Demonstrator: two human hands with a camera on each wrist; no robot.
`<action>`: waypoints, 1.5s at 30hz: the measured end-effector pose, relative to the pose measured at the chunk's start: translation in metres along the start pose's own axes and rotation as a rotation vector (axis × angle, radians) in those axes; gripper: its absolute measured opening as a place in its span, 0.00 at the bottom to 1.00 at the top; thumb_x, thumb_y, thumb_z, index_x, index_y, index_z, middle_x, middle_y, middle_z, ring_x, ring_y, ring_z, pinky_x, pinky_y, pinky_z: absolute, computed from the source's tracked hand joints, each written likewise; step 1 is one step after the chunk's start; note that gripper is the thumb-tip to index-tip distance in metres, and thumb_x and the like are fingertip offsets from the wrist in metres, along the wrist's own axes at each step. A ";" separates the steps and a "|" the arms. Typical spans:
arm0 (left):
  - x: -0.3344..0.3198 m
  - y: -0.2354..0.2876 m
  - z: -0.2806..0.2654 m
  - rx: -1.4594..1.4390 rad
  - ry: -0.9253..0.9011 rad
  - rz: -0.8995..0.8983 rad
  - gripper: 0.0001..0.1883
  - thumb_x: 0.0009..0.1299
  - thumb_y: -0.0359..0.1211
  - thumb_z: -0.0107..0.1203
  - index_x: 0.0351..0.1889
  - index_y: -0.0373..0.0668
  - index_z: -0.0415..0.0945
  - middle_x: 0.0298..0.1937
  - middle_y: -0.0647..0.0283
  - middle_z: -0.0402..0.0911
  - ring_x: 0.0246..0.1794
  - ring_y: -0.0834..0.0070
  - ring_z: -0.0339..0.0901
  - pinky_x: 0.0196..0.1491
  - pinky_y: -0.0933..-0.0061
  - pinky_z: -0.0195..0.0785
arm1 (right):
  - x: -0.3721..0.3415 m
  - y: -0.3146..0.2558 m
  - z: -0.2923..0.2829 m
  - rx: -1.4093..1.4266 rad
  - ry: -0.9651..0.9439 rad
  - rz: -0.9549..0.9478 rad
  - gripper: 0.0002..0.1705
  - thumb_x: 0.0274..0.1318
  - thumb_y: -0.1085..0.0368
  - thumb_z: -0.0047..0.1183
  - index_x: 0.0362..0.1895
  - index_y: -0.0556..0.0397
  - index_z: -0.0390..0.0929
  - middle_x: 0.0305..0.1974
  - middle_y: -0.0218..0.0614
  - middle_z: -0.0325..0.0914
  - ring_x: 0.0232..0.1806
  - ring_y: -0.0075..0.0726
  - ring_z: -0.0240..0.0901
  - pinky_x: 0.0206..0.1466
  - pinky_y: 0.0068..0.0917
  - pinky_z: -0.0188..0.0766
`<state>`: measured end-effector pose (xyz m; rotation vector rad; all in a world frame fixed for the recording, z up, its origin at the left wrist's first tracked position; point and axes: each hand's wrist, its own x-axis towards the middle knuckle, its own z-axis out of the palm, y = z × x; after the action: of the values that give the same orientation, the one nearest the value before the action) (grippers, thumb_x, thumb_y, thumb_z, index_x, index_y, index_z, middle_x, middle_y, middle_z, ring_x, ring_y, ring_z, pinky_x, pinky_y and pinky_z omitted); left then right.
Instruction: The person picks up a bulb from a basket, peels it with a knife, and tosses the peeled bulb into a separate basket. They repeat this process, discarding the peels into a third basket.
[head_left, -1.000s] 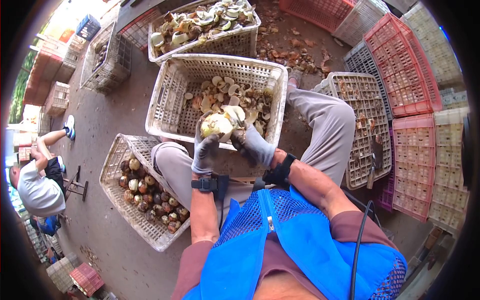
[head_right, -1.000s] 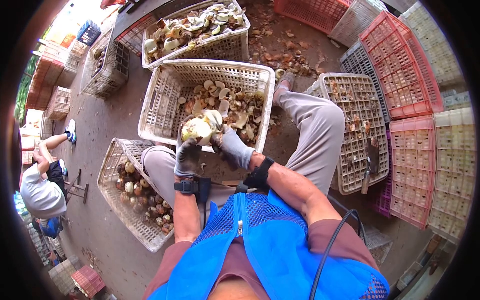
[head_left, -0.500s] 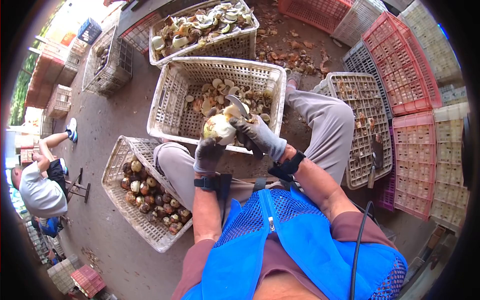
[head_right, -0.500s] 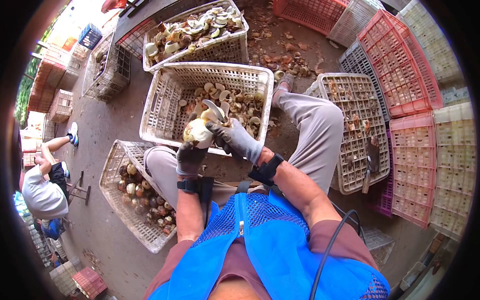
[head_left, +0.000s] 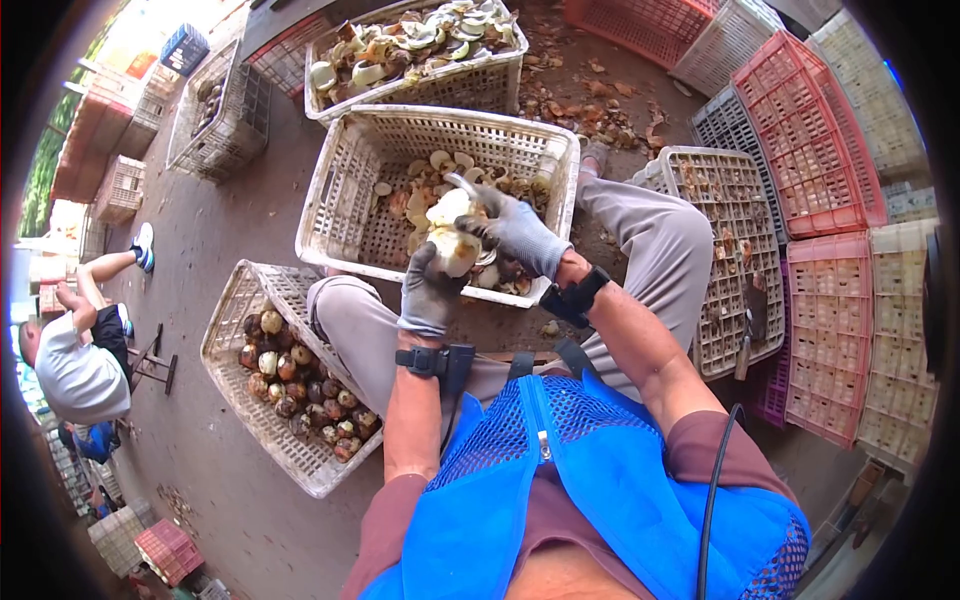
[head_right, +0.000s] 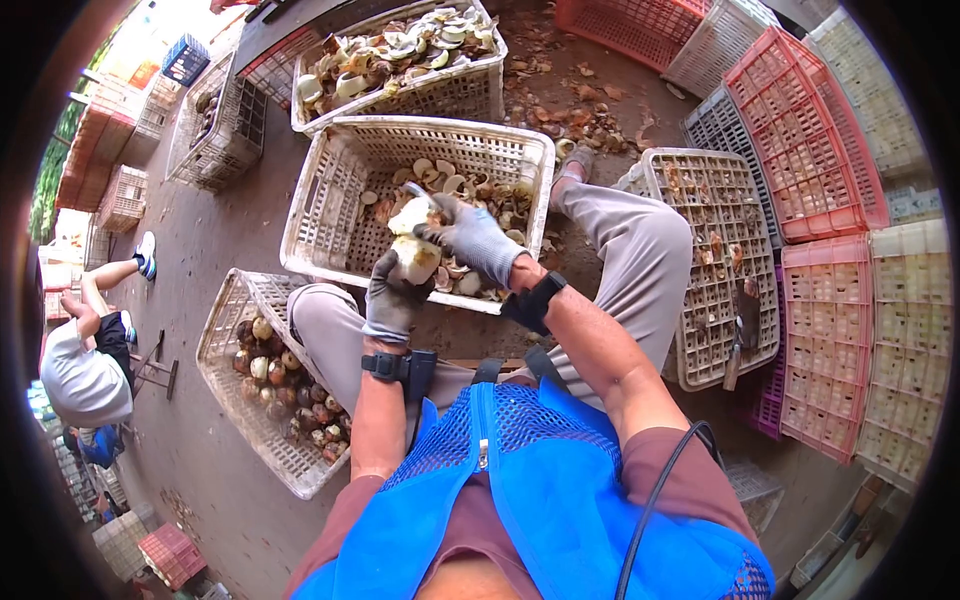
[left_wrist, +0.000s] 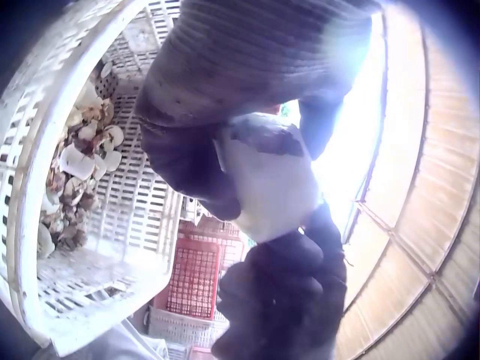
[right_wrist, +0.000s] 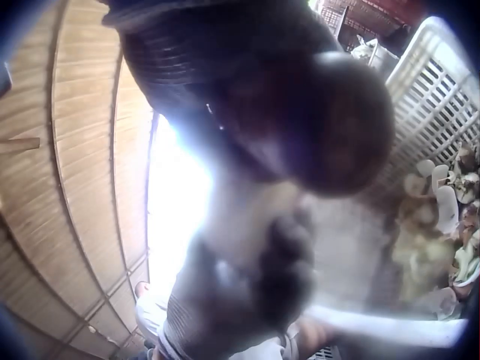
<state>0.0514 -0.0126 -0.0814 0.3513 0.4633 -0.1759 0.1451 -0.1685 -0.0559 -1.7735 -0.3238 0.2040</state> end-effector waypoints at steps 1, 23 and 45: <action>0.004 0.000 -0.003 -0.023 0.041 0.000 0.27 0.66 0.43 0.58 0.60 0.43 0.69 0.56 0.55 0.77 0.55 0.59 0.76 0.55 0.57 0.73 | 0.005 0.003 -0.008 -0.164 0.003 -0.071 0.28 0.57 0.54 0.58 0.58 0.54 0.70 0.31 0.47 0.81 0.26 0.50 0.79 0.36 0.44 0.75; 0.011 -0.007 -0.003 -0.074 0.137 0.025 0.25 0.63 0.44 0.57 0.56 0.43 0.72 0.51 0.57 0.79 0.50 0.60 0.77 0.51 0.60 0.74 | -0.029 0.028 -0.007 -1.023 -0.141 -0.600 0.39 0.57 0.65 0.47 0.74 0.41 0.53 0.23 0.36 0.74 0.19 0.37 0.75 0.19 0.35 0.68; -0.011 0.006 0.036 0.547 -0.188 0.026 0.35 0.62 0.33 0.56 0.68 0.38 0.59 0.56 0.55 0.76 0.55 0.63 0.76 0.59 0.63 0.70 | 0.003 0.012 -0.035 0.266 -0.416 0.578 0.18 0.60 0.66 0.49 0.55 0.47 0.75 0.26 0.27 0.75 0.19 0.19 0.66 0.21 0.20 0.64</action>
<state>0.0580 -0.0200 -0.0445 0.8679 0.2177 -0.3084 0.1600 -0.2021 -0.0593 -1.5110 -0.0621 0.9912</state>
